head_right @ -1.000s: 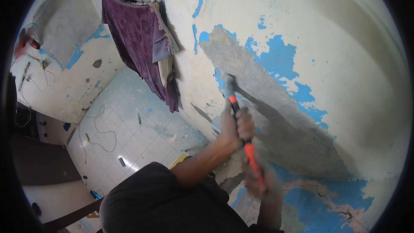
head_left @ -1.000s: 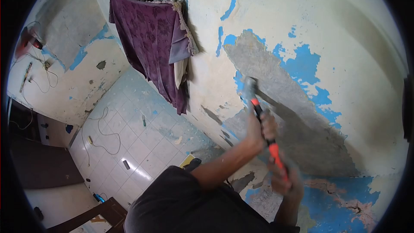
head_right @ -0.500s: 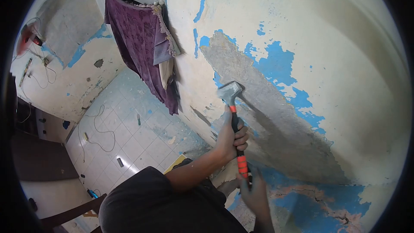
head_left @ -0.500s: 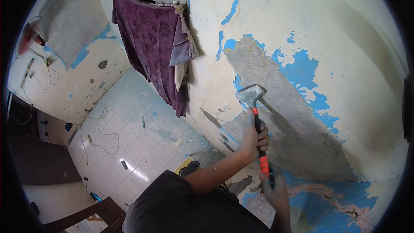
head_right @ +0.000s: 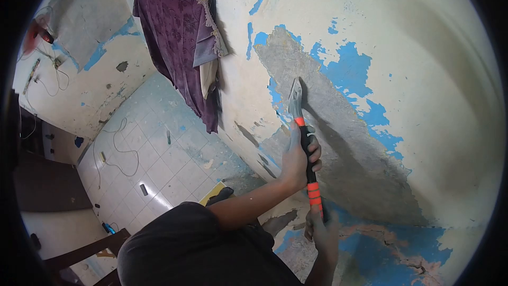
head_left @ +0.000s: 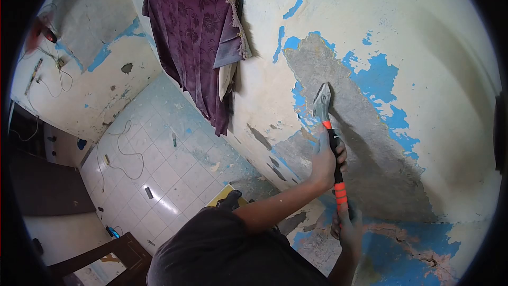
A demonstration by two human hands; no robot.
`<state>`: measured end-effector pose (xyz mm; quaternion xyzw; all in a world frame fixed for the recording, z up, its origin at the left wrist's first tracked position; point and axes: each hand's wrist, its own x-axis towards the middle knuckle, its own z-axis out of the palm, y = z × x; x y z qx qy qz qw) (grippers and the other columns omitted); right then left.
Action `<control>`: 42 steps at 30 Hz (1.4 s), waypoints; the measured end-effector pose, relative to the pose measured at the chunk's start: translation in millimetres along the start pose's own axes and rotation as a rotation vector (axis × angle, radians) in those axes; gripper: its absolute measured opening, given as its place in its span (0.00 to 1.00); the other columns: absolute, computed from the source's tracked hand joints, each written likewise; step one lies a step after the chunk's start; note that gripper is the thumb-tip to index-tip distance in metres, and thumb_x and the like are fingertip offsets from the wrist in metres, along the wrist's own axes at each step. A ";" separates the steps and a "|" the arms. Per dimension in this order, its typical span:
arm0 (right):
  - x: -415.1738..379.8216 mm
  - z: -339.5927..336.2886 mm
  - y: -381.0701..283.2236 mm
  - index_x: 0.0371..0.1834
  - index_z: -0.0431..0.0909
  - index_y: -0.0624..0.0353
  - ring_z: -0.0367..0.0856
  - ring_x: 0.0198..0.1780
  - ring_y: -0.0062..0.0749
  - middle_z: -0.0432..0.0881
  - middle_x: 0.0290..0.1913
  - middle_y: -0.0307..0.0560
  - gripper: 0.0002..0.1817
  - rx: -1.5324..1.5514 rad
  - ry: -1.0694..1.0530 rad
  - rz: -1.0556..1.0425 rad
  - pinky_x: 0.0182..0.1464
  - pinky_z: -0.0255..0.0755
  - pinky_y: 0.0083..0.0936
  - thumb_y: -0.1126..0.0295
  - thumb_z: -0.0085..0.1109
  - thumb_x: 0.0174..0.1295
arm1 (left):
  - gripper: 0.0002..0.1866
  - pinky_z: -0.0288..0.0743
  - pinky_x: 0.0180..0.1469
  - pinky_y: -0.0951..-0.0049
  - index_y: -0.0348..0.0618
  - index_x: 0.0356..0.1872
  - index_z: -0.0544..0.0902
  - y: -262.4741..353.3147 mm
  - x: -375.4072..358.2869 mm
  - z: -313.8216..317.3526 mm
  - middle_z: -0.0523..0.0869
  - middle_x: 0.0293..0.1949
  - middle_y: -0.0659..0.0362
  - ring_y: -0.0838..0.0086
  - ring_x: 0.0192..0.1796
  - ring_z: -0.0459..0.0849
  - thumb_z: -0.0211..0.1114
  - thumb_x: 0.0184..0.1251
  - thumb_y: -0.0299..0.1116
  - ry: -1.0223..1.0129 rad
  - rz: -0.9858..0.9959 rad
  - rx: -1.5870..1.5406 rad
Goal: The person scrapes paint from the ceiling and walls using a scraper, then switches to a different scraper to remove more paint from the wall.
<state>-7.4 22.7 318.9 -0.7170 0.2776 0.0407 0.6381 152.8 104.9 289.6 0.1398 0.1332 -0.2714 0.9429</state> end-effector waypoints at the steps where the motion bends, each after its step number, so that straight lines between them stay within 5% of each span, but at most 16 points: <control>1: 1.4 -3.2 5.4 0.48 0.73 0.63 0.58 0.12 0.13 0.66 0.19 0.32 0.20 -0.068 0.019 -0.033 0.13 0.50 0.16 0.55 0.51 0.71 | 0.23 0.58 0.18 0.78 0.50 0.36 0.66 -3.7 -0.2 0.3 0.64 0.21 0.67 0.82 0.19 0.64 0.42 0.74 0.61 0.004 0.001 0.009; 6: 9.5 6.3 -13.2 0.45 0.74 0.63 0.58 0.13 0.12 0.64 0.16 0.30 0.17 -0.149 0.070 -0.038 0.14 0.51 0.15 0.57 0.53 0.70 | 0.23 0.53 0.18 0.80 0.54 0.35 0.66 -1.3 9.2 4.6 0.60 0.20 0.70 0.84 0.19 0.59 0.41 0.73 0.63 0.130 0.040 0.031; 14: 7.1 10.2 -27.6 0.35 0.75 0.66 0.64 0.16 0.15 0.67 0.16 0.33 0.16 -0.257 0.054 -0.110 0.18 0.57 0.19 0.60 0.54 0.69 | 0.22 0.48 0.16 0.82 0.56 0.35 0.66 4.3 5.0 0.2 0.57 0.19 0.71 0.85 0.17 0.54 0.42 0.73 0.63 0.057 -0.028 -0.059; 16: 12.8 21.0 -25.1 0.37 0.75 0.68 0.66 0.17 0.16 0.68 0.16 0.35 0.16 -0.288 0.075 -0.071 0.20 0.58 0.20 0.61 0.53 0.68 | 0.22 0.48 0.16 0.81 0.56 0.35 0.65 16.5 19.8 -13.1 0.56 0.18 0.72 0.85 0.16 0.53 0.42 0.73 0.63 0.036 0.044 -0.064; 20: -11.0 29.4 -6.5 0.40 0.76 0.69 0.69 0.20 0.17 0.71 0.18 0.37 0.15 -0.268 0.013 -0.215 0.22 0.60 0.19 0.64 0.52 0.69 | 0.23 0.46 0.15 0.81 0.56 0.33 0.65 18.4 -4.7 -9.4 0.56 0.18 0.72 0.85 0.16 0.53 0.41 0.73 0.64 0.028 -0.150 -0.043; 26: 1.0 38.5 -14.2 0.42 0.73 0.65 0.62 0.17 0.12 0.67 0.18 0.31 0.16 -0.280 0.018 -0.181 0.19 0.55 0.15 0.60 0.50 0.71 | 0.26 0.47 0.17 0.81 0.55 0.34 0.65 20.8 3.9 -18.0 0.55 0.19 0.72 0.85 0.17 0.53 0.41 0.70 0.67 0.027 -0.066 -0.005; 29: -9.3 29.1 0.6 0.43 0.75 0.67 0.69 0.20 0.19 0.71 0.20 0.38 0.15 -0.257 0.039 -0.193 0.23 0.62 0.21 0.63 0.52 0.68 | 0.23 0.46 0.15 0.82 0.54 0.33 0.65 18.0 4.8 -10.6 0.56 0.19 0.72 0.85 0.17 0.53 0.40 0.73 0.63 0.074 -0.065 -0.027; 32: 28.0 22.6 -12.4 0.47 0.76 0.67 0.69 0.20 0.19 0.71 0.20 0.38 0.16 -0.418 -0.025 -0.001 0.23 0.62 0.21 0.64 0.50 0.69 | 0.22 0.45 0.14 0.82 0.54 0.32 0.65 22.4 18.4 -26.1 0.56 0.18 0.72 0.85 0.16 0.53 0.40 0.75 0.61 0.051 0.008 -0.070; 35: 2.0 37.2 -11.4 0.50 0.75 0.68 0.70 0.23 0.20 0.72 0.22 0.39 0.17 -0.427 -0.032 -0.321 0.25 0.64 0.22 0.64 0.49 0.69 | 0.22 0.45 0.14 0.82 0.54 0.31 0.65 27.1 9.2 -25.1 0.55 0.17 0.72 0.86 0.16 0.52 0.41 0.75 0.60 0.018 -0.046 -0.088; 37: -7.7 36.4 -18.8 0.50 0.74 0.68 0.70 0.24 0.22 0.72 0.22 0.41 0.17 -0.351 -0.026 -0.244 0.27 0.65 0.23 0.65 0.49 0.69 | 0.22 0.45 0.14 0.82 0.54 0.32 0.65 24.6 -10.0 -6.3 0.55 0.17 0.72 0.86 0.15 0.51 0.40 0.76 0.59 -0.068 -0.150 -0.080; 42: 1.3 33.9 -13.0 0.47 0.74 0.70 0.70 0.26 0.24 0.72 0.22 0.44 0.17 -0.392 0.009 -0.198 0.30 0.66 0.26 0.64 0.51 0.69 | 0.23 0.45 0.14 0.82 0.54 0.32 0.65 27.4 10.2 -18.6 0.54 0.17 0.72 0.85 0.15 0.51 0.41 0.75 0.61 0.010 0.006 -0.051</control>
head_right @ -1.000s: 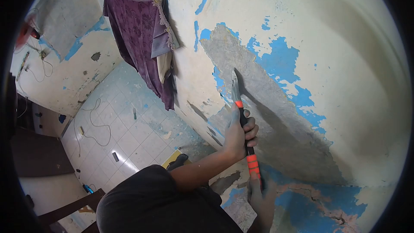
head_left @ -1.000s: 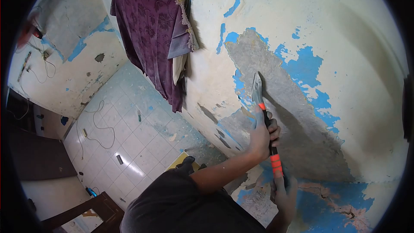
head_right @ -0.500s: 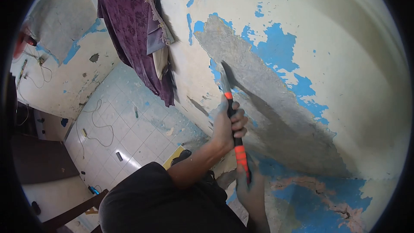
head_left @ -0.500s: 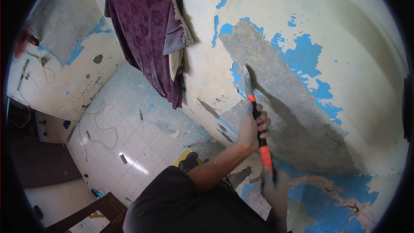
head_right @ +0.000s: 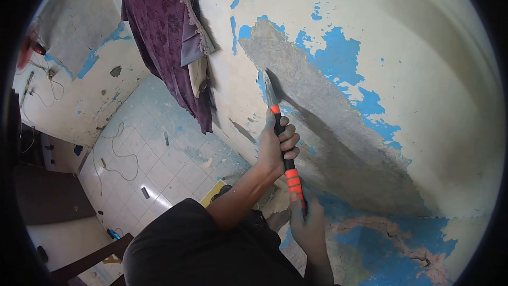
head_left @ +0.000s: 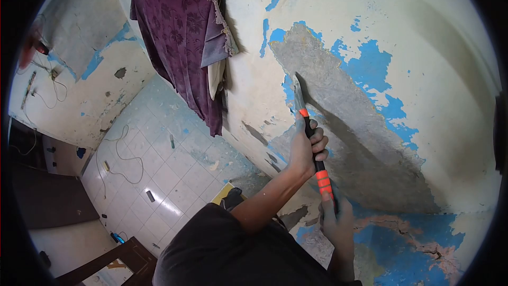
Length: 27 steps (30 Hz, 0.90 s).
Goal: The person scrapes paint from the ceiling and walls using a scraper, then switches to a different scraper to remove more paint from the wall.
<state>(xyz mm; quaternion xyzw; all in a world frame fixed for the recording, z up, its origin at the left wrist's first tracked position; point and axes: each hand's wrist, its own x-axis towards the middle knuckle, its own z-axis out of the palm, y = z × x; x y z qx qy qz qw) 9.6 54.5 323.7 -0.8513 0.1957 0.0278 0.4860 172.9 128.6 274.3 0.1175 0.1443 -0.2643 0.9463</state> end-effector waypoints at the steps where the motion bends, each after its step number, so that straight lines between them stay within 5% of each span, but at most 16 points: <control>1: -11.2 3.6 5.4 0.47 0.75 0.71 0.70 0.26 0.23 0.73 0.22 0.44 0.17 0.000 0.017 -0.058 0.30 0.66 0.26 0.64 0.52 0.68 | 0.22 0.44 0.14 0.82 0.54 0.32 0.65 -1.0 -9.4 1.4 0.54 0.17 0.72 0.85 0.15 0.51 0.41 0.75 0.60 0.008 -0.051 -0.001; 2: -11.6 4.4 6.6 0.47 0.75 0.71 0.69 0.25 0.23 0.73 0.22 0.44 0.17 -0.006 0.035 -0.131 0.30 0.66 0.26 0.63 0.53 0.68 | 0.22 0.44 0.14 0.82 0.54 0.32 0.65 -2.4 -17.7 6.1 0.55 0.17 0.72 0.86 0.15 0.51 0.41 0.75 0.60 0.003 -0.093 -0.005; 5: 17.2 -7.2 12.1 0.42 0.75 0.70 0.69 0.25 0.23 0.74 0.22 0.44 0.16 -0.055 -0.045 0.179 0.30 0.66 0.26 0.63 0.54 0.68 | 0.22 0.44 0.14 0.82 0.54 0.32 0.66 -3.7 -0.9 -1.3 0.55 0.17 0.72 0.86 0.16 0.51 0.40 0.76 0.59 0.070 -0.040 -0.033; 7: 15.2 0.4 0.4 0.39 0.75 0.69 0.70 0.25 0.23 0.74 0.22 0.44 0.15 0.006 -0.054 0.082 0.30 0.66 0.26 0.63 0.53 0.68 | 0.22 0.43 0.14 0.82 0.53 0.32 0.66 6.1 13.6 -11.0 0.55 0.17 0.72 0.85 0.15 0.51 0.40 0.76 0.59 0.017 0.034 -0.071; 10: -13.1 8.1 -5.6 0.37 0.75 0.68 0.71 0.26 0.24 0.75 0.23 0.45 0.14 0.052 -0.017 -0.002 0.29 0.66 0.27 0.64 0.52 0.69 | 0.21 0.44 0.14 0.81 0.54 0.32 0.66 4.6 -15.2 0.5 0.55 0.17 0.72 0.85 0.15 0.51 0.40 0.76 0.59 -0.003 -0.117 -0.019; 14: 17.0 -7.0 12.0 0.40 0.74 0.68 0.73 0.27 0.27 0.76 0.26 0.48 0.13 -0.050 -0.128 0.174 0.30 0.66 0.29 0.66 0.49 0.70 | 0.21 0.45 0.14 0.82 0.54 0.32 0.65 -0.3 6.8 -7.2 0.55 0.17 0.72 0.85 0.15 0.50 0.41 0.76 0.58 0.049 -0.038 -0.041; 17: 7.3 4.8 -3.2 0.41 0.73 0.69 0.72 0.27 0.26 0.76 0.26 0.48 0.13 -0.086 -0.113 -0.036 0.29 0.65 0.28 0.67 0.47 0.70 | 0.21 0.46 0.14 0.81 0.54 0.32 0.65 4.8 5.1 -16.3 0.55 0.17 0.72 0.85 0.15 0.51 0.42 0.75 0.60 0.008 -0.070 -0.041; 21: -16.8 6.0 11.0 0.45 0.71 0.66 0.62 0.17 0.14 0.67 0.19 0.33 0.15 0.078 -0.061 -0.008 0.19 0.56 0.18 0.63 0.46 0.72 | 0.22 0.46 0.14 0.82 0.54 0.32 0.64 -7.3 -14.1 -4.3 0.55 0.17 0.72 0.85 0.15 0.52 0.41 0.74 0.61 -0.033 -0.160 -0.014; 24: 2.0 3.4 13.7 0.47 0.71 0.67 0.61 0.17 0.13 0.67 0.19 0.32 0.15 0.062 -0.067 -0.012 0.19 0.55 0.17 0.64 0.46 0.73 | 0.24 0.48 0.16 0.81 0.55 0.32 0.65 -7.7 -3.5 -11.6 0.55 0.17 0.71 0.84 0.16 0.54 0.40 0.73 0.64 -0.012 -0.067 0.026; 27: -5.0 5.2 15.5 0.50 0.72 0.68 0.64 0.19 0.15 0.68 0.19 0.35 0.15 0.029 -0.039 -0.028 0.20 0.57 0.19 0.65 0.46 0.72 | 0.24 0.48 0.16 0.81 0.55 0.32 0.64 -9.3 -11.9 -10.9 0.55 0.17 0.71 0.84 0.16 0.54 0.40 0.72 0.65 -0.009 -0.181 0.000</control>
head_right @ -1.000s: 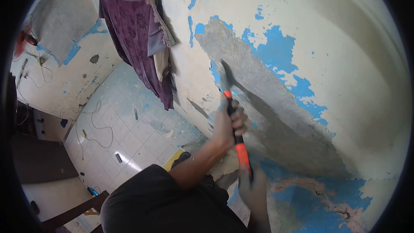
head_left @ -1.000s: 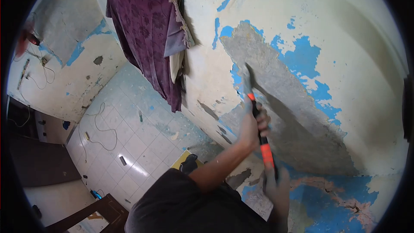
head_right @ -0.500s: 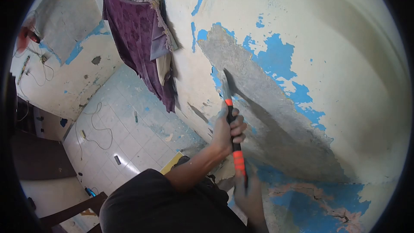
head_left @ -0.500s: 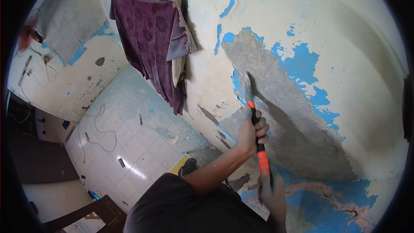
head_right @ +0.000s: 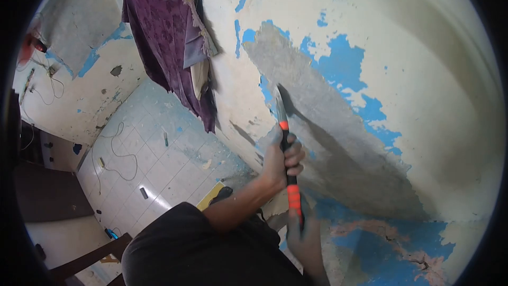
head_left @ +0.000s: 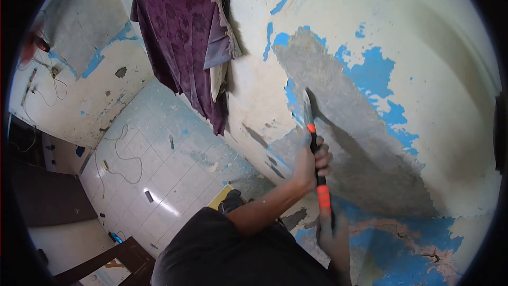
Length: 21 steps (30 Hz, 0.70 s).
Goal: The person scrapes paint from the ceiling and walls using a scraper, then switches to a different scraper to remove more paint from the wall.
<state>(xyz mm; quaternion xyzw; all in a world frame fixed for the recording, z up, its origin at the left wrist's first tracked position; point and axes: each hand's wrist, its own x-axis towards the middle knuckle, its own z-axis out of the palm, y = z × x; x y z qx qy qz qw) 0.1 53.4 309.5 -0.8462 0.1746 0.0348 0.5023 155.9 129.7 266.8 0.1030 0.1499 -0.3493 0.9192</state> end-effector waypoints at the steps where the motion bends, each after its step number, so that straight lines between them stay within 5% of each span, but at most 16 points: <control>1: 1.3 -3.2 3.5 0.49 0.73 0.69 0.66 0.20 0.18 0.70 0.20 0.37 0.15 -0.043 0.008 -0.013 0.22 0.59 0.21 0.66 0.47 0.71 | 0.24 0.47 0.15 0.81 0.55 0.32 0.64 2.9 4.8 4.5 0.55 0.17 0.71 0.84 0.16 0.53 0.39 0.73 0.64 0.003 0.052 0.004; 5: 9.5 -11.9 -7.4 0.48 0.74 0.69 0.69 0.22 0.21 0.71 0.21 0.39 0.15 0.021 -0.013 0.122 0.24 0.62 0.24 0.67 0.48 0.70 | 0.23 0.46 0.15 0.81 0.54 0.32 0.64 1.5 12.5 3.2 0.55 0.17 0.71 0.85 0.16 0.52 0.39 0.75 0.62 0.011 0.134 -0.015; 8: -5.4 4.6 -1.1 0.43 0.76 0.68 0.70 0.22 0.22 0.72 0.20 0.38 0.14 0.063 0.080 0.016 0.24 0.63 0.25 0.65 0.50 0.69 | 0.23 0.46 0.15 0.81 0.54 0.32 0.64 0.9 10.9 0.6 0.55 0.17 0.71 0.85 0.16 0.52 0.39 0.75 0.61 0.020 0.114 -0.009; 11: 14.9 -12.8 -0.2 0.37 0.75 0.67 0.69 0.21 0.23 0.73 0.20 0.39 0.14 0.036 0.026 0.184 0.24 0.63 0.26 0.64 0.52 0.69 | 0.23 0.46 0.15 0.81 0.54 0.32 0.64 0.8 13.3 2.9 0.55 0.17 0.71 0.85 0.16 0.52 0.39 0.75 0.61 0.037 0.139 -0.029; 14: -5.5 -0.6 -2.4 0.31 0.74 0.66 0.68 0.21 0.22 0.72 0.19 0.40 0.16 -0.011 0.116 -0.028 0.24 0.62 0.26 0.62 0.53 0.69 | 0.22 0.45 0.15 0.81 0.54 0.31 0.64 -3.0 -0.6 3.2 0.55 0.17 0.72 0.85 0.16 0.52 0.40 0.75 0.60 0.016 0.075 -0.006; 17: 15.9 -5.7 2.8 0.30 0.75 0.67 0.68 0.21 0.22 0.71 0.17 0.41 0.17 -0.051 0.050 0.118 0.24 0.61 0.26 0.61 0.53 0.69 | 0.22 0.45 0.15 0.81 0.54 0.31 0.64 5.5 15.2 -1.6 0.54 0.17 0.72 0.85 0.16 0.51 0.40 0.75 0.60 -0.004 0.130 -0.015; 21: 6.8 5.6 -7.5 0.28 0.75 0.67 0.67 0.21 0.20 0.69 0.16 0.40 0.18 0.024 0.059 0.044 0.24 0.60 0.25 0.61 0.52 0.69 | 0.22 0.45 0.15 0.81 0.54 0.30 0.64 7.8 3.1 -1.4 0.54 0.17 0.72 0.85 0.16 0.51 0.41 0.75 0.60 0.022 0.108 -0.025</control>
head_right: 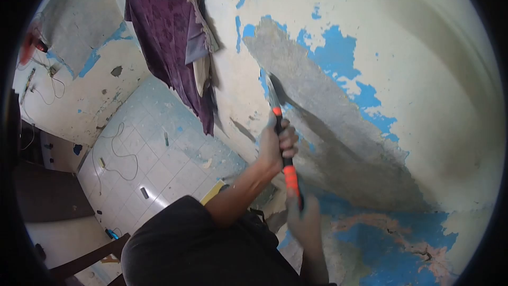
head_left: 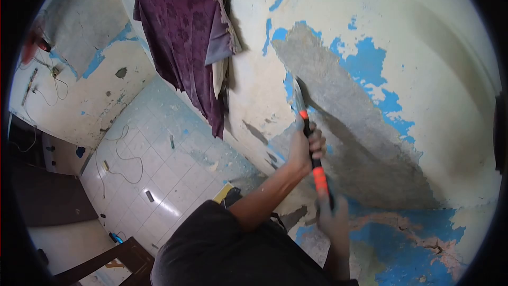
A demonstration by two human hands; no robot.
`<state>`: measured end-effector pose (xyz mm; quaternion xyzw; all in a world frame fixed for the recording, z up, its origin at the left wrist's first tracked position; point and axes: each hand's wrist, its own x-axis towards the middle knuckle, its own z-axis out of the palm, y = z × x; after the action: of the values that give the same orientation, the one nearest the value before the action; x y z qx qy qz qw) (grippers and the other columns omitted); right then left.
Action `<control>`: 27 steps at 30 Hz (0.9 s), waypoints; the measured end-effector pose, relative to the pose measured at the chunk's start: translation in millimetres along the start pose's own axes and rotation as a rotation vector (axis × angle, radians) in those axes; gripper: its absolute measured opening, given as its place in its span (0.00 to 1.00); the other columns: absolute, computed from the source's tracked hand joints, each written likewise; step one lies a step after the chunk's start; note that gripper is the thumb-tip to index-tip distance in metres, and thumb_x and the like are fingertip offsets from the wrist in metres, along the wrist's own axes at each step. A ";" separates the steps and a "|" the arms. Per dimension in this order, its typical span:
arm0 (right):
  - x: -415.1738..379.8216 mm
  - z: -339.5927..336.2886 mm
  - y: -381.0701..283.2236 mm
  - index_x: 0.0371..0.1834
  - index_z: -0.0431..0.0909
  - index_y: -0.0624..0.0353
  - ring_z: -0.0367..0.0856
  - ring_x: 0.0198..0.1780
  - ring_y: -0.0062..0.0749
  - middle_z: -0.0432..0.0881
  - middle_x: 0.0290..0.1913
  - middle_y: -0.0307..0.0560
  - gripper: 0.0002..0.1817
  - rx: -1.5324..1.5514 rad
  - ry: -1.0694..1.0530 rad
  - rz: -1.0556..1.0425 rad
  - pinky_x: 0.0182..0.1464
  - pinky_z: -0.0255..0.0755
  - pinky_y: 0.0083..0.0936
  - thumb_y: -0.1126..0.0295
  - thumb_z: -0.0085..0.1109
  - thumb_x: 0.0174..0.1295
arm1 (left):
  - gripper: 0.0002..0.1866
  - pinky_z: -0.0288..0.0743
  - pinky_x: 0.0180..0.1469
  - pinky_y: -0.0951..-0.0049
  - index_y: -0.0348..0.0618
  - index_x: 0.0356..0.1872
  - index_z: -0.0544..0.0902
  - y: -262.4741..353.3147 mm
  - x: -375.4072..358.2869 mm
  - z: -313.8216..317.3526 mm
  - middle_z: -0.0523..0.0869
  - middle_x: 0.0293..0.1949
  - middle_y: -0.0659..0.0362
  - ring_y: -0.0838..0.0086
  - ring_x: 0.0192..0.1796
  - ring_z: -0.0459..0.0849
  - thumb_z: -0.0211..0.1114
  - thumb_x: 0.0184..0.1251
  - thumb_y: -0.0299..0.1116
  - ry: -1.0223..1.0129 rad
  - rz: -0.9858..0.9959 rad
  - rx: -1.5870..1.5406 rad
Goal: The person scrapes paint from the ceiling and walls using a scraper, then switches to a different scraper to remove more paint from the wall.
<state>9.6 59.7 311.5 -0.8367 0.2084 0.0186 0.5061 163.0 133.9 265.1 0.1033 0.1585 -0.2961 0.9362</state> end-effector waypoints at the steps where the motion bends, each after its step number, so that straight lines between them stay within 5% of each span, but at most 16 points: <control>1: -2.5 1.5 3.4 0.29 0.75 0.67 0.67 0.21 0.20 0.69 0.17 0.40 0.18 -0.017 0.018 -0.062 0.25 0.60 0.25 0.61 0.52 0.69 | 0.22 0.45 0.15 0.81 0.54 0.31 0.64 4.2 6.7 4.8 0.54 0.17 0.72 0.85 0.16 0.51 0.41 0.75 0.60 -0.010 0.023 0.009; 8: -6.0 17.0 -7.3 0.50 0.76 0.69 0.65 0.23 0.18 0.66 0.20 0.36 0.17 0.034 0.013 -0.107 0.25 0.60 0.23 0.64 0.50 0.69 | 0.22 0.45 0.15 0.82 0.54 0.31 0.64 10.9 -0.8 -1.8 0.54 0.17 0.72 0.85 0.16 0.53 0.41 0.75 0.60 -0.040 -0.019 0.045; 11: 26.8 3.1 7.1 0.59 0.73 0.67 0.64 0.22 0.17 0.65 0.19 0.34 0.20 -0.044 -0.108 0.003 0.26 0.61 0.22 0.65 0.49 0.70 | 0.22 0.45 0.15 0.82 0.54 0.31 0.64 7.1 23.4 -15.3 0.55 0.17 0.72 0.85 0.16 0.53 0.41 0.75 0.59 0.001 0.106 0.021; 17: -7.3 23.6 18.6 0.45 0.75 0.67 0.65 0.19 0.16 0.67 0.18 0.35 0.15 0.052 0.035 -0.099 0.22 0.60 0.20 0.64 0.50 0.71 | 0.23 0.46 0.15 0.82 0.54 0.32 0.64 6.1 6.8 -15.3 0.55 0.17 0.72 0.85 0.16 0.53 0.40 0.74 0.62 -0.054 -0.011 0.092; 20: -12.4 14.6 16.5 0.63 0.69 0.65 0.62 0.13 0.14 0.67 0.19 0.33 0.22 0.230 -0.025 0.097 0.13 0.55 0.18 0.60 0.45 0.73 | 0.25 0.47 0.15 0.82 0.54 0.31 0.64 -5.7 -0.9 -5.0 0.55 0.17 0.72 0.85 0.16 0.52 0.40 0.73 0.65 -0.016 -0.018 0.155; 26: 5.0 19.3 7.8 0.60 0.71 0.64 0.61 0.12 0.15 0.65 0.19 0.33 0.23 0.228 -0.061 0.067 0.12 0.55 0.18 0.57 0.47 0.73 | 0.26 0.47 0.15 0.82 0.54 0.30 0.64 10.8 11.5 -8.0 0.54 0.17 0.72 0.85 0.16 0.52 0.38 0.72 0.66 -0.005 0.045 0.161; 27: -2.6 21.2 11.4 0.53 0.72 0.65 0.61 0.12 0.14 0.66 0.18 0.33 0.19 0.227 -0.030 0.050 0.13 0.55 0.18 0.59 0.48 0.72 | 0.26 0.47 0.15 0.82 0.54 0.30 0.64 8.6 4.9 -7.7 0.54 0.16 0.72 0.85 0.16 0.52 0.37 0.72 0.66 0.009 -0.003 0.169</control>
<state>6.9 74.1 292.2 -0.7680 0.2223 0.0202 0.6002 170.1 140.5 257.0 0.1829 0.1374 -0.3094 0.9230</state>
